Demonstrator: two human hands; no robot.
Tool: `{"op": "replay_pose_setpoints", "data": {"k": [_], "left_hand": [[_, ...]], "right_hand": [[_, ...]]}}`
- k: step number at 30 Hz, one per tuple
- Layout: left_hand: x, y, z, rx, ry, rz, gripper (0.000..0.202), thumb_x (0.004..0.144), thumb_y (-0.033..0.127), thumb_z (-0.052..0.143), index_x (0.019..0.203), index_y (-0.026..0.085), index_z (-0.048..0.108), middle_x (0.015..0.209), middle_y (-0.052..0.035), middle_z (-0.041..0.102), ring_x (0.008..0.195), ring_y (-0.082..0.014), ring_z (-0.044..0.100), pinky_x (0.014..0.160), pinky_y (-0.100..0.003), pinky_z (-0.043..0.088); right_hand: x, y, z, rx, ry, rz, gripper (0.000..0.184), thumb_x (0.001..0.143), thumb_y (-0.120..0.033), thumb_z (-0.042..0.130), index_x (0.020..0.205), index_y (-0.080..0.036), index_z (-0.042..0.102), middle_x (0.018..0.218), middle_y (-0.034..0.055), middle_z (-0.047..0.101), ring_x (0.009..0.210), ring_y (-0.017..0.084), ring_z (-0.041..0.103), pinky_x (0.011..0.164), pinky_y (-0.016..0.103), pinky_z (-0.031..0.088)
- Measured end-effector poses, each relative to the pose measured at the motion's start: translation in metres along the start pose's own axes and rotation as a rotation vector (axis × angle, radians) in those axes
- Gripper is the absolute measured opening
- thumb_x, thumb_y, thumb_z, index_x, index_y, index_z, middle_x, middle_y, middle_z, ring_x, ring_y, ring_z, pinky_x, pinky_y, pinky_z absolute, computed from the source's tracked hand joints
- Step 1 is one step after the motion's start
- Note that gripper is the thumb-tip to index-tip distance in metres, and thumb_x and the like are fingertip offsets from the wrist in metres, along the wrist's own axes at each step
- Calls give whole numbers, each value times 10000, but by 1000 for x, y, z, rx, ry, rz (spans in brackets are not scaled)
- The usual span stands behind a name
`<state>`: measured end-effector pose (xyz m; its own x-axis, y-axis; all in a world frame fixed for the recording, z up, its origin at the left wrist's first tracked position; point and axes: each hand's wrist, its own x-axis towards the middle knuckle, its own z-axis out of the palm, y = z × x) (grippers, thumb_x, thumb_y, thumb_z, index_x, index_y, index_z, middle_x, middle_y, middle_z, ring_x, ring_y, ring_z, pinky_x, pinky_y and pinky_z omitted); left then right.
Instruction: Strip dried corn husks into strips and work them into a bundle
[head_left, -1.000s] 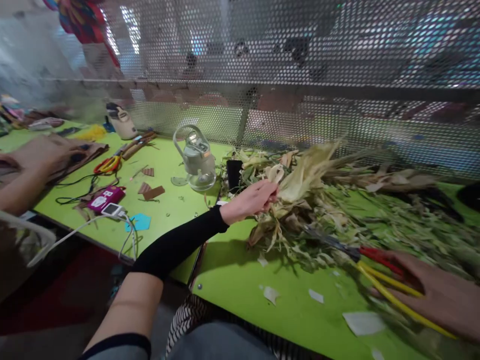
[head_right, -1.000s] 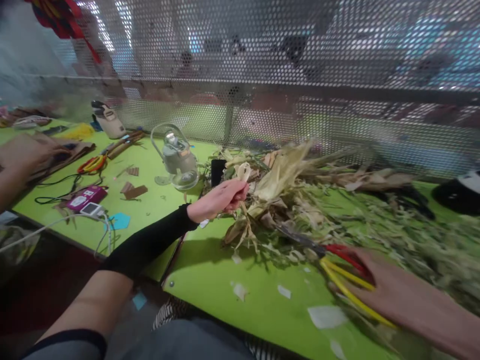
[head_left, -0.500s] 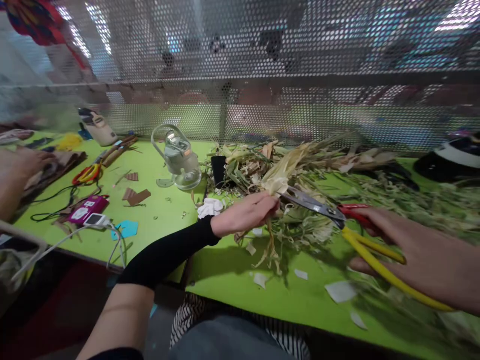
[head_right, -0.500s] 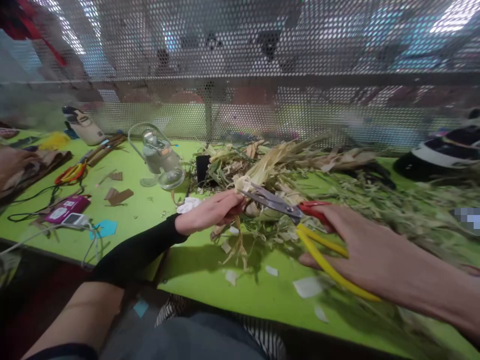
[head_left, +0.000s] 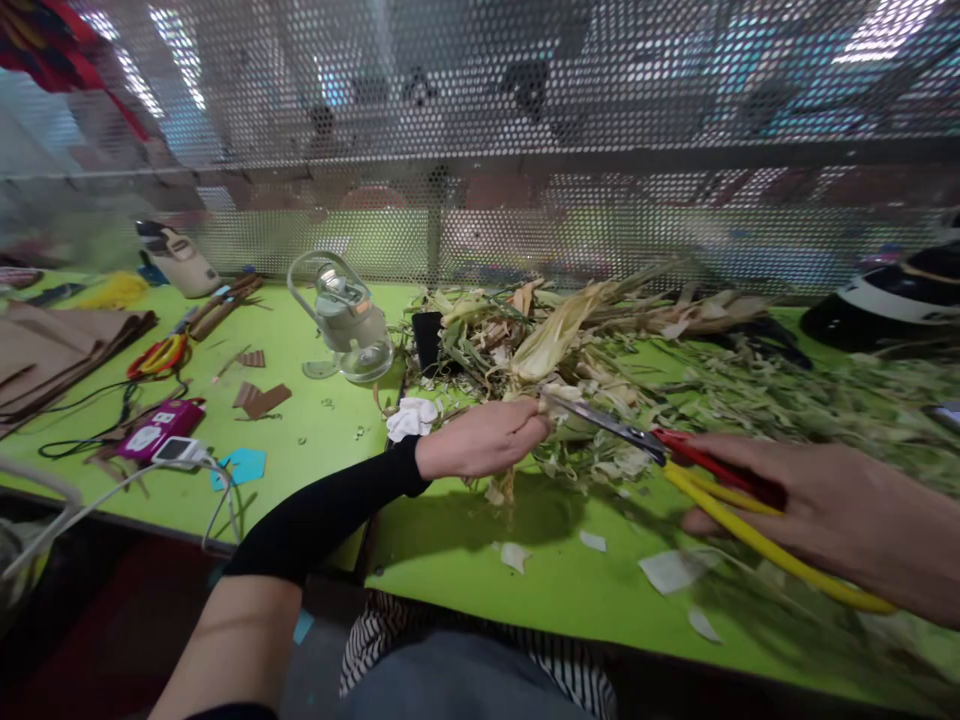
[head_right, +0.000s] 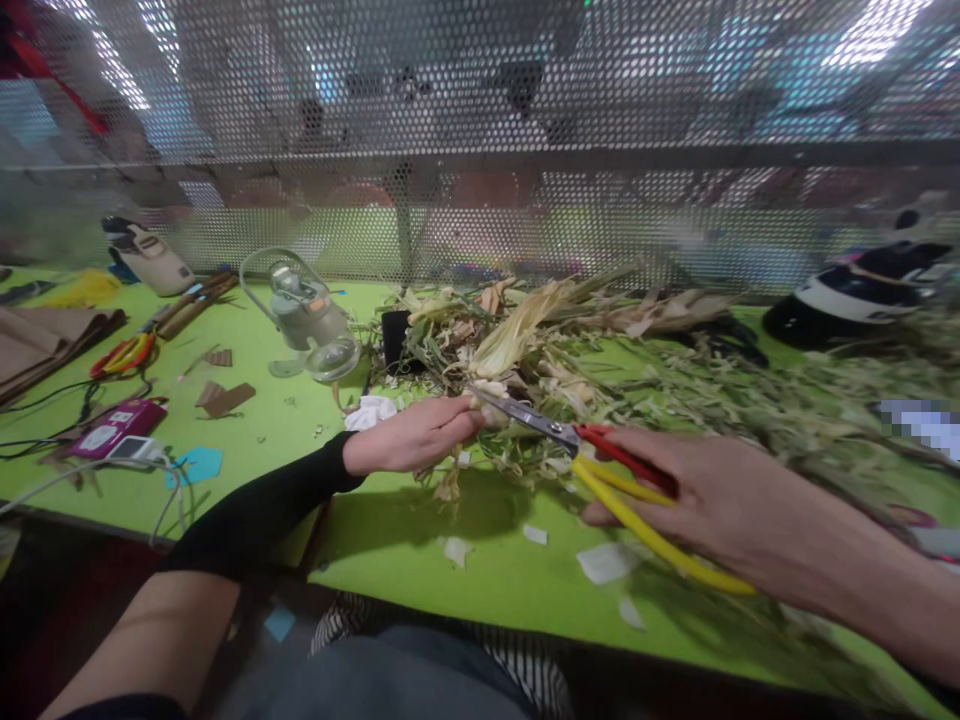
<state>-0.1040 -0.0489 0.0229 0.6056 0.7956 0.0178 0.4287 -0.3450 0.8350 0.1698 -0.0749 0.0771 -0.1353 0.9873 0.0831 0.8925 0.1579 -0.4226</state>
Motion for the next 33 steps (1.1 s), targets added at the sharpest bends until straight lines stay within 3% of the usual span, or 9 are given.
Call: {"op": "replay_pose_setpoints", "data": {"k": [2, 4, 12, 17, 19, 21, 24, 28, 33], "left_hand": [[0, -2, 0, -16, 2, 20, 299, 1030, 309, 340, 741, 233, 355, 720, 11, 413, 659, -160, 359, 663, -327, 269], [1, -4, -1, -78, -5, 38, 319, 1034, 301, 345, 724, 227, 352, 727, 14, 388, 666, -151, 350, 654, -318, 284], [11, -10, -2, -794, -90, -124, 123, 1009, 167, 406, 915, 182, 482, 764, 49, 464, 538, -44, 404, 481, -192, 291], [17, -18, -3, -919, -6, -65, 97, 1016, 163, 476, 1077, 142, 548, 1032, -56, 687, 656, -46, 612, 519, -172, 439], [18, -16, -2, -897, 4, -57, 108, 1019, 220, 526, 1092, 145, 555, 1120, -105, 728, 688, -62, 655, 493, -169, 421], [21, -13, -1, -867, 22, -49, 127, 1013, 250, 557, 1093, 152, 566, 1162, -118, 745, 681, -62, 667, 453, -164, 373], [27, -7, 3, -829, 82, -54, 133, 1011, 265, 566, 1089, 157, 579, 1168, -101, 750, 625, -37, 634, 421, -157, 305], [36, -6, 5, -751, 190, -89, 191, 968, 254, 641, 1114, 139, 602, 1158, -91, 719, 663, -42, 620, 438, -161, 279], [44, -19, 12, -632, 164, -190, 358, 889, 272, 756, 1202, 135, 651, 1082, -71, 720, 765, -85, 622, 591, -185, 426]], "right_hand": [[0, 10, -3, -10, -252, 26, 679, 594, -907, 627, 929, -349, 820, 669, 85, 780, 520, 276, 665, 504, 393, 474], [-1, 22, -5, -43, -288, 69, 697, 687, -896, 546, 1018, -341, 806, 751, 102, 809, 527, 273, 665, 499, 386, 444], [2, 49, 21, -214, -88, 139, 619, 815, -803, 480, 984, -250, 700, 592, 104, 695, 491, 287, 622, 527, 389, 431], [20, 57, 50, -275, 148, -113, 842, 854, -847, 253, 975, -141, 696, 946, 293, 754, 889, 430, 725, 775, 525, 551], [23, 44, 58, -160, 161, -170, 823, 887, -821, 314, 1090, -129, 709, 1111, 276, 753, 1006, 406, 718, 832, 509, 563], [24, 24, 67, 57, -37, -191, 685, 928, -747, 433, 1192, -178, 707, 1164, 178, 763, 925, 309, 723, 768, 416, 568], [28, -5, 82, 327, -206, -242, 522, 932, -696, 532, 988, -219, 736, 859, 53, 741, 705, 202, 627, 630, 316, 482], [41, -17, 102, 684, -154, -180, 497, 872, -683, 653, 801, -193, 701, 673, -6, 603, 576, 122, 461, 522, 262, 362], [55, -8, 113, 818, 13, -119, 471, 839, -673, 678, 806, -204, 658, 700, -2, 619, 588, 136, 519, 547, 282, 436]]}}
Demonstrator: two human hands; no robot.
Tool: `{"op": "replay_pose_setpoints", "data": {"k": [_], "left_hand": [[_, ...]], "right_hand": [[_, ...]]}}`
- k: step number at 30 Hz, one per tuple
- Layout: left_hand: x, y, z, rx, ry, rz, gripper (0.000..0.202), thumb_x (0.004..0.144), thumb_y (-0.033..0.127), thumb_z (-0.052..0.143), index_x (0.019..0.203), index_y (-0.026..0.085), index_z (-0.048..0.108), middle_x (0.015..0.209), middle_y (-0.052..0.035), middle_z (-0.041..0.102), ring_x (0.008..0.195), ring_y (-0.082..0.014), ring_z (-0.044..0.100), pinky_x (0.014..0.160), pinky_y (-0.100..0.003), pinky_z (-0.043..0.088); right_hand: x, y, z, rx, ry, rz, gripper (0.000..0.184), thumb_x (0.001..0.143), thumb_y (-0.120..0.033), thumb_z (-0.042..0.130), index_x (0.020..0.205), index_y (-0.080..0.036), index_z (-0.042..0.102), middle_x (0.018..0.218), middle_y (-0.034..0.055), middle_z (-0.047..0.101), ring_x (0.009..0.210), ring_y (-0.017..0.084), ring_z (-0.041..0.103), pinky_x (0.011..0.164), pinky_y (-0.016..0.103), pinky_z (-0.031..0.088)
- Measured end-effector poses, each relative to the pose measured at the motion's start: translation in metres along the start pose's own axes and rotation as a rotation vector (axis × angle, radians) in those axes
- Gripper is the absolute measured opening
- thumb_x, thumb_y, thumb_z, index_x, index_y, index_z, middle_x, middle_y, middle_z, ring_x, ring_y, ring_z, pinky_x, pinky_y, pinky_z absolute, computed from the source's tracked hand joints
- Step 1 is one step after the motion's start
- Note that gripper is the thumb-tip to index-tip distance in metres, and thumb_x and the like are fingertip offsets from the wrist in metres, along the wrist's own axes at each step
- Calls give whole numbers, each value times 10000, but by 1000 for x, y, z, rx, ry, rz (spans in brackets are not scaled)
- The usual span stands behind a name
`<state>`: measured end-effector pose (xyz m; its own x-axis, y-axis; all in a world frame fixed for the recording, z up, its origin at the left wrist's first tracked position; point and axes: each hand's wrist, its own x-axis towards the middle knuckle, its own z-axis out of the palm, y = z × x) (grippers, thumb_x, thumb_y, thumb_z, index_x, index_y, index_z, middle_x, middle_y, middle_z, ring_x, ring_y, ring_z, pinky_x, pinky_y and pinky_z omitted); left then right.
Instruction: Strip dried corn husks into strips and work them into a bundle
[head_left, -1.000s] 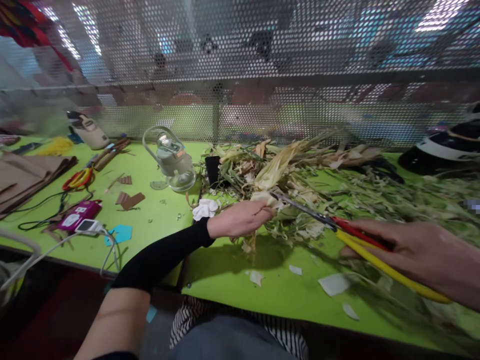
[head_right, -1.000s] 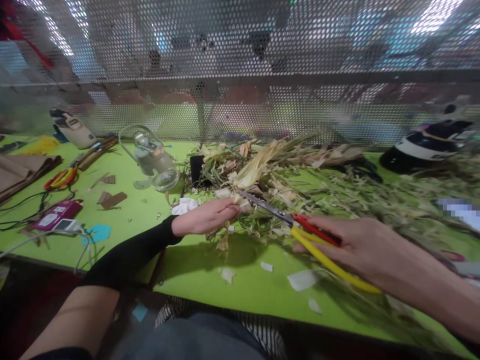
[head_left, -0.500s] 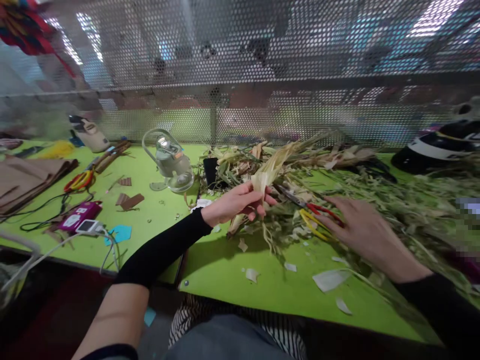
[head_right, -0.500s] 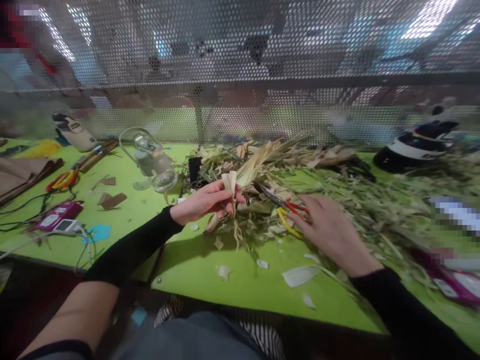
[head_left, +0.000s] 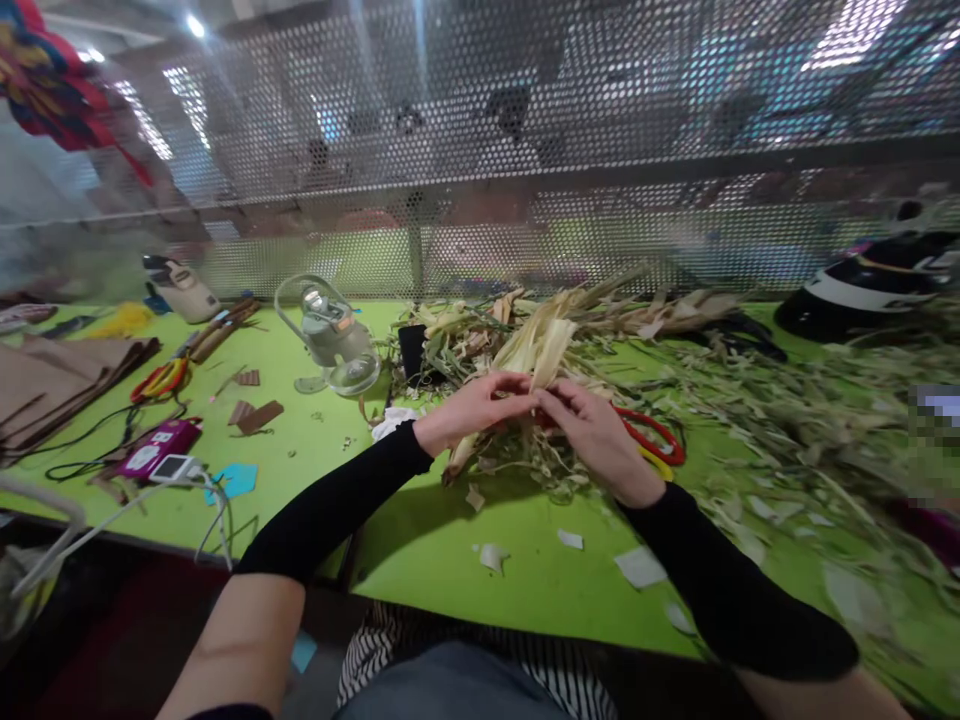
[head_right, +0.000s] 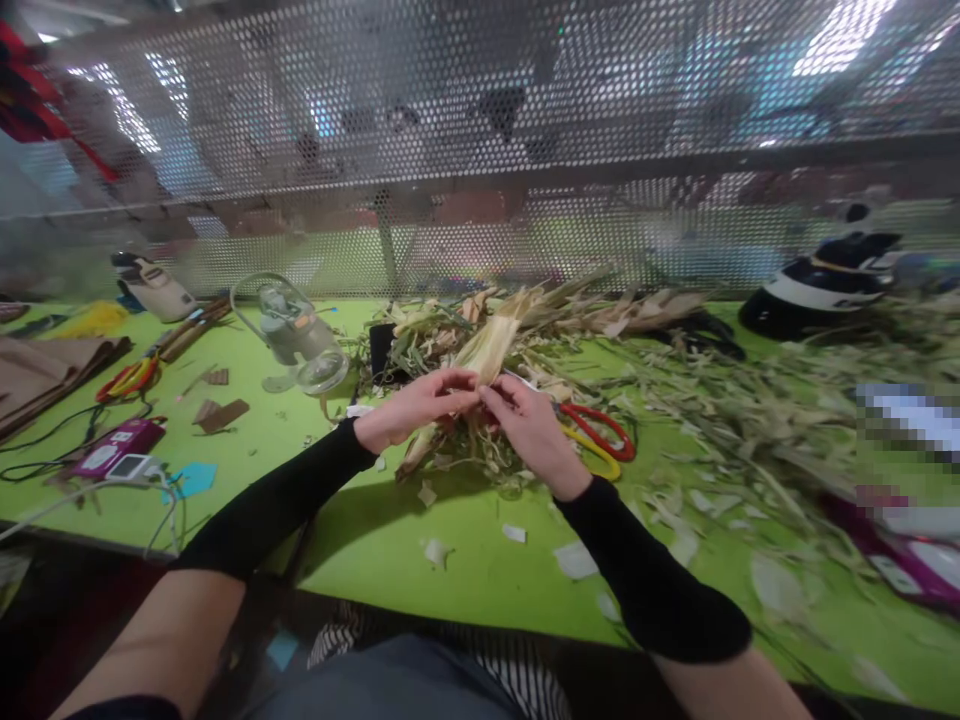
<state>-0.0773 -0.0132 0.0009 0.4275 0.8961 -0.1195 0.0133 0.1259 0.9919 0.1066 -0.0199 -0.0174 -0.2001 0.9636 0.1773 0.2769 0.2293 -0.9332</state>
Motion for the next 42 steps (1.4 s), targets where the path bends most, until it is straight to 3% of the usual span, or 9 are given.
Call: {"op": "replay_pose_setpoints", "data": {"k": [6, 9, 12, 19, 27, 35, 39, 42], "left_hand": [[16, -20, 5, -100, -121, -80, 217, 900, 241, 729, 1068, 124, 659, 888, -25, 747, 606, -43, 593, 513, -164, 373], [18, -25, 8, -170, -95, -101, 163, 869, 188, 750, 927, 129, 609, 812, -3, 728, 575, -36, 601, 517, -159, 406], [15, -26, 13, -206, -65, -119, 187, 865, 136, 749, 872, 146, 562, 745, 15, 706, 603, -58, 649, 567, -175, 464], [9, -24, 18, -324, -54, -114, 119, 996, 246, 630, 940, 144, 604, 832, -26, 749, 671, -89, 709, 714, -242, 566], [12, -31, 18, -392, -37, -102, 125, 974, 224, 659, 919, 156, 570, 824, -25, 743, 673, -101, 714, 752, -271, 580], [16, -35, 16, -351, -41, -86, 219, 877, 218, 783, 934, 145, 584, 778, 16, 713, 666, -85, 697, 741, -260, 554], [15, -33, 16, -365, -21, -70, 222, 887, 231, 773, 977, 146, 590, 803, 12, 723, 670, -90, 699, 772, -286, 569], [14, -31, 15, -379, -17, -51, 202, 914, 245, 742, 991, 146, 583, 816, -5, 735, 679, -95, 702, 772, -285, 570]], "right_hand": [[1, 12, -5, 18, 110, -6, 365, 801, -560, 752, 811, -210, 651, 707, -5, 626, 543, 118, 465, 514, 286, 407], [0, 16, -5, 59, 151, 10, 395, 789, -566, 764, 917, -211, 647, 782, 10, 667, 572, 129, 508, 499, 279, 417], [-2, 18, -4, 48, 182, 6, 357, 800, -529, 773, 886, -212, 633, 725, -4, 635, 563, 127, 503, 487, 271, 408], [-3, 17, -3, 63, 212, -63, 318, 816, -513, 772, 830, -232, 623, 709, -18, 619, 542, 128, 531, 501, 285, 481], [-5, 17, 3, 117, 213, -106, 324, 788, -506, 795, 850, -234, 632, 763, -3, 657, 629, 161, 653, 601, 315, 591], [-4, 20, 1, -24, 222, -134, 263, 831, -472, 757, 875, -238, 646, 776, 9, 661, 685, 170, 606, 663, 321, 531], [-7, 18, 1, 55, 160, -98, 251, 841, -466, 746, 865, -244, 632, 814, 22, 675, 725, 186, 623, 672, 328, 533], [-10, 16, 1, 118, 124, -41, 241, 870, -458, 720, 881, -245, 606, 799, 6, 633, 655, 155, 570, 593, 298, 488]]}}
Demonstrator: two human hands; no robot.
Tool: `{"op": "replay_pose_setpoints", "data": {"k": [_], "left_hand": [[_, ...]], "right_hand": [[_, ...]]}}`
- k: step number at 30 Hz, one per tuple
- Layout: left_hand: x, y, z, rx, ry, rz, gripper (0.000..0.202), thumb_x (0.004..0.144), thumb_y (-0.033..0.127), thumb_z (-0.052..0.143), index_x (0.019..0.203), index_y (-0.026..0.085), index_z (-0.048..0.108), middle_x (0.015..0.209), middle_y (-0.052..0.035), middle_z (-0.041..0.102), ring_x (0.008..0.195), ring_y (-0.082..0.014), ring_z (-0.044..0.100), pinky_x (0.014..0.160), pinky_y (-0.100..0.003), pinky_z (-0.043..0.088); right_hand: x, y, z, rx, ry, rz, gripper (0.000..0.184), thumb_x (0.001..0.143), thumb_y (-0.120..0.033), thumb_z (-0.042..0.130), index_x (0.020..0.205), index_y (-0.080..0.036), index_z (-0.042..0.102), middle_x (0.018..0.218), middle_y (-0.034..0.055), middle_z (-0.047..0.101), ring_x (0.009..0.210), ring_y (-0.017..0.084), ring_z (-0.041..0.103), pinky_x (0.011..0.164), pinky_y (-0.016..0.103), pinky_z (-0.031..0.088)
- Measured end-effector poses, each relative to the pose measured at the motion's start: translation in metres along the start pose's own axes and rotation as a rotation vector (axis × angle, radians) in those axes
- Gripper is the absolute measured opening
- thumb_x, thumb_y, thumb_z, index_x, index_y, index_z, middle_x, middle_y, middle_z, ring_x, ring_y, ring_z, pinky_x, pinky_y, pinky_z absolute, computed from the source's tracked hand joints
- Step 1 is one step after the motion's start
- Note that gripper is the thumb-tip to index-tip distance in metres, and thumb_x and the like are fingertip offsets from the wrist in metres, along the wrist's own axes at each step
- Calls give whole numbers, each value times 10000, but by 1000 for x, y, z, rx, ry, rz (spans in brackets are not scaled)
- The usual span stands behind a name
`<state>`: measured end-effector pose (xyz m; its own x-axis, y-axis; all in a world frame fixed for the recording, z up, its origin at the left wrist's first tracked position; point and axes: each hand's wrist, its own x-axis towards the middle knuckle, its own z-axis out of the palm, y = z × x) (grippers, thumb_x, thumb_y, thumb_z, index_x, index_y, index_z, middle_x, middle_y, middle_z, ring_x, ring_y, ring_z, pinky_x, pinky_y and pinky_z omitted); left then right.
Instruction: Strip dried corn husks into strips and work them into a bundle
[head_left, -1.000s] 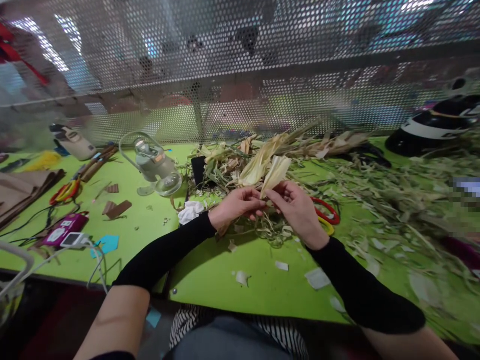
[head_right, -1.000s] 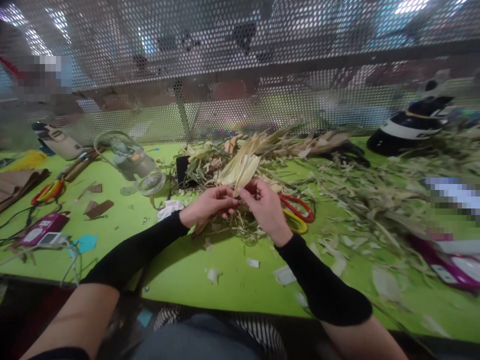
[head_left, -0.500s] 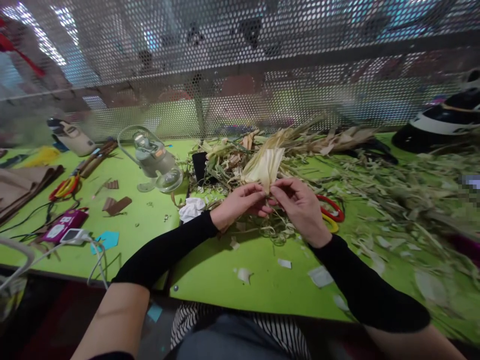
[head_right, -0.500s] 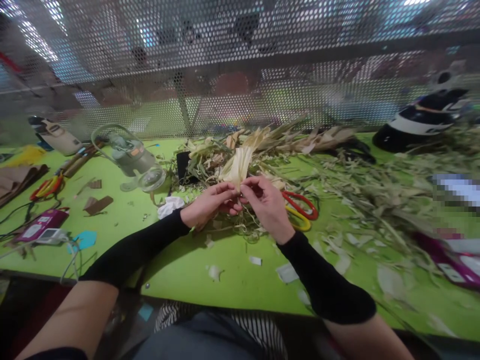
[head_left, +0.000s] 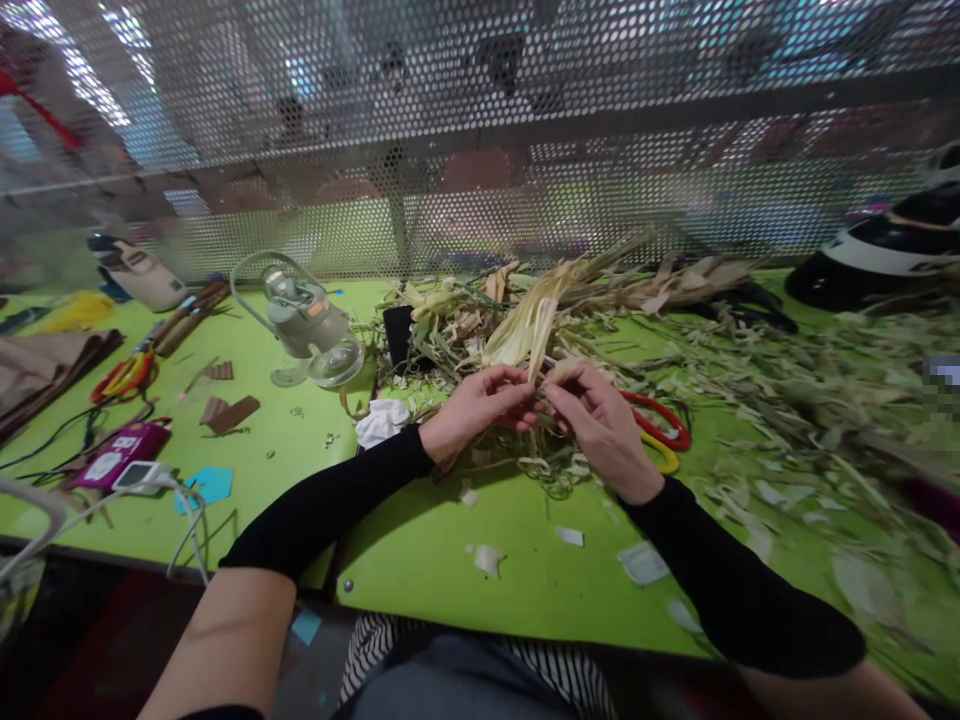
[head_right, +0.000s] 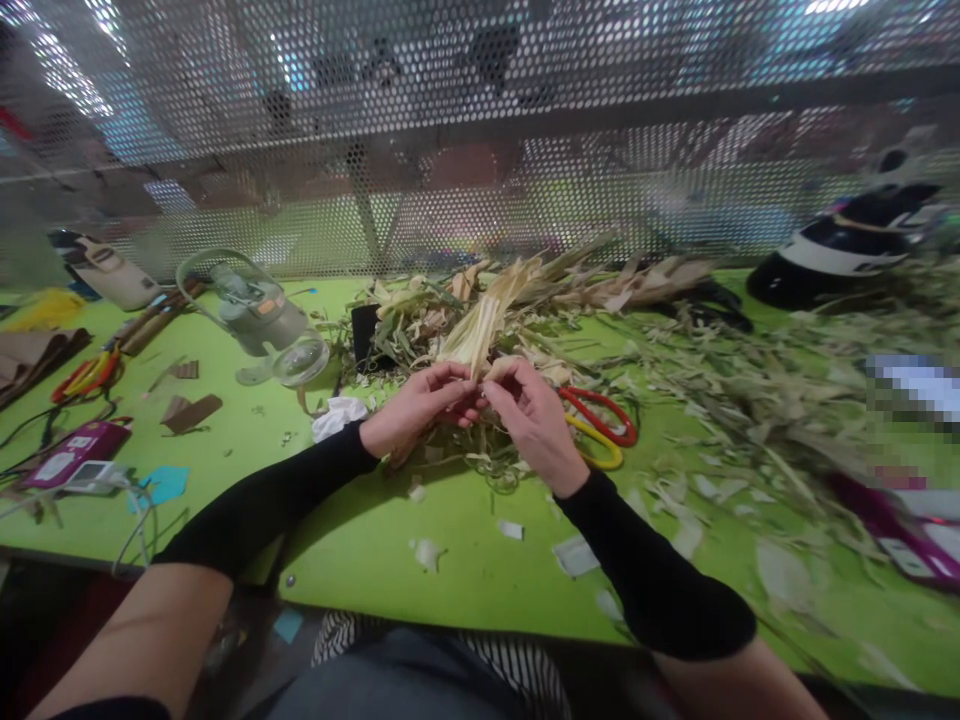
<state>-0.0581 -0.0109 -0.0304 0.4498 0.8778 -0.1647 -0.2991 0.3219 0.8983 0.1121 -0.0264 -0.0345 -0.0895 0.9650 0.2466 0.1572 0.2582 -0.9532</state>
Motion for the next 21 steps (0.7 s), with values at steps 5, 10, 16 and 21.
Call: {"op": "replay_pose_setpoints", "data": {"k": [5, 10, 16, 21], "left_hand": [[0, -2, -1, 13, 10, -7, 172, 913, 209, 725, 941, 153, 566, 754, 17, 714, 653, -91, 699, 700, -238, 544], [-1, -6, 1, 85, 1, -26, 239, 859, 251, 789, 921, 160, 577, 732, 35, 695, 652, -92, 698, 692, -233, 544], [0, -7, 1, 24, 0, 44, 356, 835, 392, 809, 925, 174, 543, 766, 47, 673, 631, -96, 708, 643, -222, 551], [1, -8, 1, -30, 24, 44, 383, 834, 413, 807, 915, 190, 507, 744, 45, 665, 661, -112, 720, 676, -240, 571]], "right_hand": [[0, 4, 2, 31, 19, 62, 331, 844, -510, 756, 844, -247, 554, 679, -42, 537, 562, 120, 456, 500, 268, 379], [4, 9, 3, 54, 66, 74, 367, 795, -543, 791, 804, -245, 577, 636, -45, 523, 542, 118, 425, 482, 273, 350], [2, 8, 1, 51, 79, 36, 333, 808, -535, 780, 832, -241, 625, 630, -46, 513, 532, 120, 418, 476, 281, 345], [1, 9, 2, 74, 90, 63, 393, 809, -588, 766, 831, -248, 569, 646, -43, 530, 531, 125, 437, 473, 282, 349]]}}
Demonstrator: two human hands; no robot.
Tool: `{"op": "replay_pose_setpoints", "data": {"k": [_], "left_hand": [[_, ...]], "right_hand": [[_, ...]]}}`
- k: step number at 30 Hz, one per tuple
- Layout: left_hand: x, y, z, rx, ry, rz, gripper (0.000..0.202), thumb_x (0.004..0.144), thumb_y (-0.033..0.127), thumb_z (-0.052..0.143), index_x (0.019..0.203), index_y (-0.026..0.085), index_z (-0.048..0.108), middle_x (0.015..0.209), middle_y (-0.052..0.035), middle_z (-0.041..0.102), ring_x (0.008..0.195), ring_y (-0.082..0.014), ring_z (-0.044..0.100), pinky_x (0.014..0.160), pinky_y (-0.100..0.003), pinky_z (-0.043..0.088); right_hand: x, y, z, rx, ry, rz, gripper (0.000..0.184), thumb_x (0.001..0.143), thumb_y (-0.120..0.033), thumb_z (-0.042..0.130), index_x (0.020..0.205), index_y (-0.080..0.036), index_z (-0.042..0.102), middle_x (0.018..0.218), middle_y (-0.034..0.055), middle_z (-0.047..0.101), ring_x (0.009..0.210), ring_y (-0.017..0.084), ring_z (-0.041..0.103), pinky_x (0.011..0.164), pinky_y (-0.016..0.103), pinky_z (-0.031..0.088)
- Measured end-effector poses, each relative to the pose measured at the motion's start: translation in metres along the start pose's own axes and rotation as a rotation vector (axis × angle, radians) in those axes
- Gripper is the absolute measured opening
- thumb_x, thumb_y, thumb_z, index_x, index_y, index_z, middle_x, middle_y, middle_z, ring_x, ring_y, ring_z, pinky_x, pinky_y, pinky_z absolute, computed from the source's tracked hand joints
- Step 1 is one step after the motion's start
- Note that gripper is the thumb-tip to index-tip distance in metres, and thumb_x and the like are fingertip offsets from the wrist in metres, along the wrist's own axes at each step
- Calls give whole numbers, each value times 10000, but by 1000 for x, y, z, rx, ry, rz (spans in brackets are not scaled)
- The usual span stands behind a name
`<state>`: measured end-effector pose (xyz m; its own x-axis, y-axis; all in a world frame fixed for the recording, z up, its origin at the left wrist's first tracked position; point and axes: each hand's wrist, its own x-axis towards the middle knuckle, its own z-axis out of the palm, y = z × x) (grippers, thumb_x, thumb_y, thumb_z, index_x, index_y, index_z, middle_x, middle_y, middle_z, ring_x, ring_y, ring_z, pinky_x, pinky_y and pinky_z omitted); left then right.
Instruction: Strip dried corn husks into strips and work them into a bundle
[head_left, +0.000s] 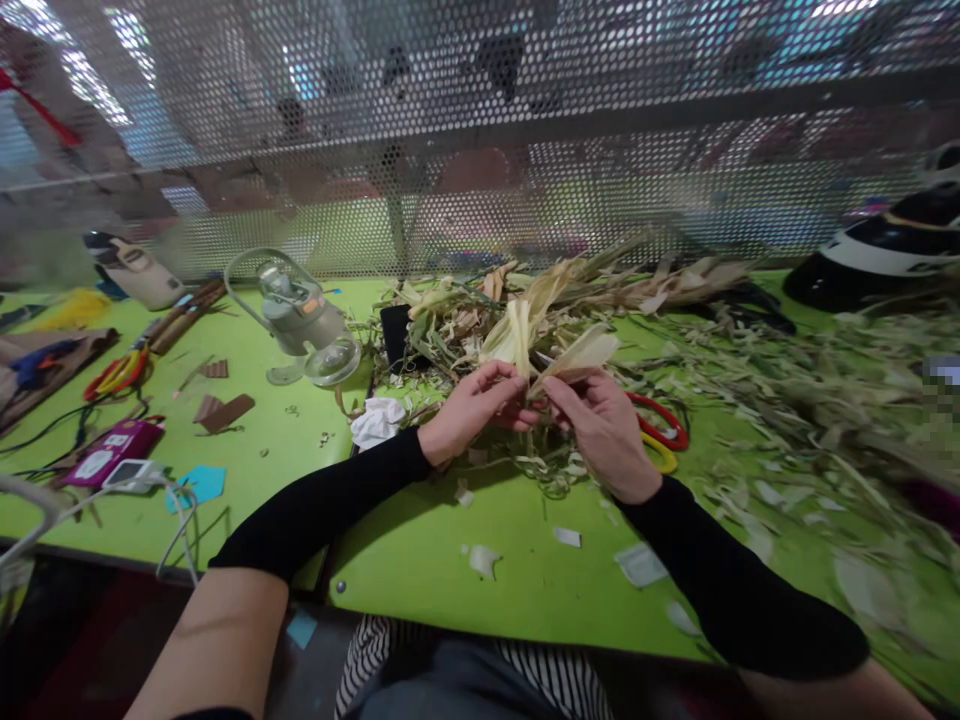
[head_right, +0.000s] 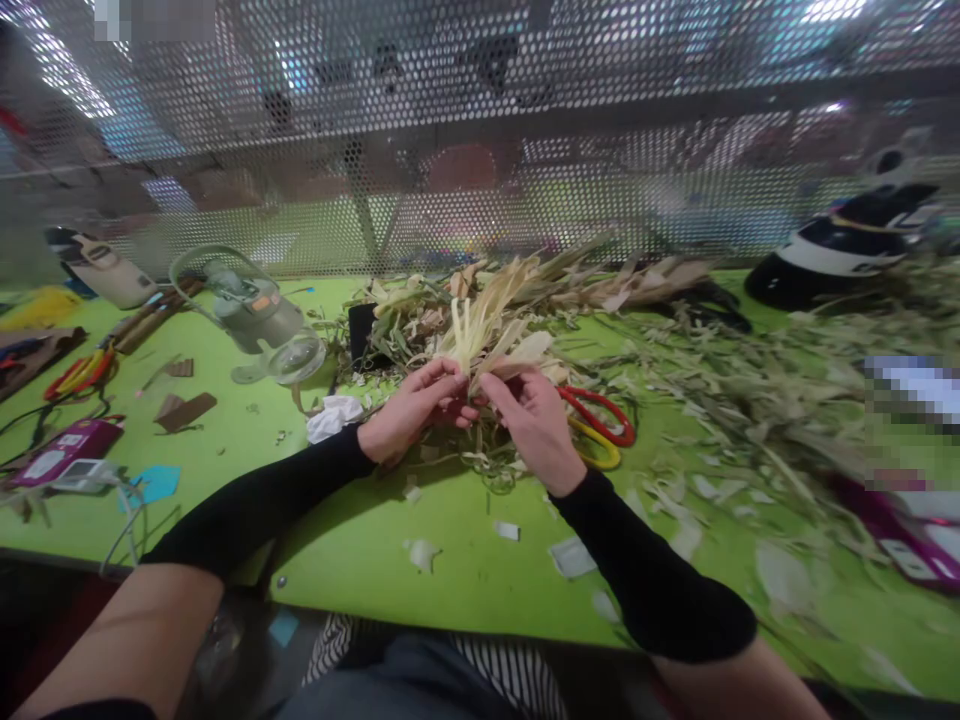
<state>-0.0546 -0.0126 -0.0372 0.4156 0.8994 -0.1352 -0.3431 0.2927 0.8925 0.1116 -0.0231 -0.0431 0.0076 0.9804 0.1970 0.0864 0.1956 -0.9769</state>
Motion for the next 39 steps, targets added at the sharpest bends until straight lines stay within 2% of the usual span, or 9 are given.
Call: {"op": "replay_pose_setpoints", "data": {"k": [7, 10, 14, 20, 25, 30, 36, 39], "left_hand": [[0, -4, -1, 56, -40, 64, 491, 734, 458, 882, 881, 181, 504, 759, 24, 703, 660, -112, 710, 701, -258, 564], [0, -4, -1, 53, -38, 63, 464, 760, 470, 855, 905, 181, 522, 799, 13, 717, 663, -108, 703, 717, -268, 572], [0, -2, -1, 34, -14, 50, 419, 798, 464, 814, 896, 190, 512, 742, 41, 666, 632, -101, 685, 701, -257, 570], [-1, -1, 1, 71, 13, 23, 363, 793, 366, 815, 873, 188, 509, 750, 35, 685, 634, -99, 686, 709, -258, 567], [0, -3, 2, 39, 14, -16, 274, 803, 279, 777, 842, 176, 526, 723, 13, 709, 639, -109, 691, 731, -276, 576], [2, -4, 0, 6, 2, -8, 223, 799, 243, 772, 884, 156, 585, 733, 6, 727, 635, -99, 698, 705, -250, 570], [3, -6, -2, 51, 10, 11, 232, 838, 279, 766, 933, 159, 592, 747, 12, 724, 653, -106, 706, 714, -261, 572], [3, -8, -3, 86, -12, 42, 323, 825, 366, 803, 914, 165, 566, 777, 12, 719, 698, -119, 719, 747, -278, 582]], "right_hand": [[0, -6, 2, -29, -49, 26, 393, 817, -580, 765, 855, -240, 573, 621, -42, 527, 523, 126, 441, 472, 288, 344], [0, -5, 2, -18, -50, 19, 404, 810, -589, 767, 857, -224, 600, 623, -38, 538, 526, 118, 442, 473, 280, 346], [1, -1, 2, 2, 7, 15, 416, 797, -595, 770, 825, -226, 580, 596, -52, 521, 516, 110, 439, 466, 264, 342], [1, -4, 1, -41, -45, 21, 344, 818, -526, 743, 805, -226, 576, 574, -50, 503, 492, 111, 409, 451, 280, 306], [1, -4, 1, -59, -31, 32, 331, 809, -504, 742, 788, -223, 567, 563, -51, 497, 486, 106, 393, 445, 279, 298], [1, -3, 3, -33, -20, 35, 340, 782, -506, 770, 849, -219, 602, 635, -30, 579, 511, 111, 436, 451, 272, 346], [1, -4, 4, -49, -77, -20, 264, 784, -455, 783, 854, -220, 684, 701, 4, 666, 620, 163, 580, 558, 300, 477], [-1, -4, 4, -98, -44, -28, 267, 812, -464, 760, 793, -204, 702, 642, -3, 638, 566, 139, 527, 500, 276, 408]]}}
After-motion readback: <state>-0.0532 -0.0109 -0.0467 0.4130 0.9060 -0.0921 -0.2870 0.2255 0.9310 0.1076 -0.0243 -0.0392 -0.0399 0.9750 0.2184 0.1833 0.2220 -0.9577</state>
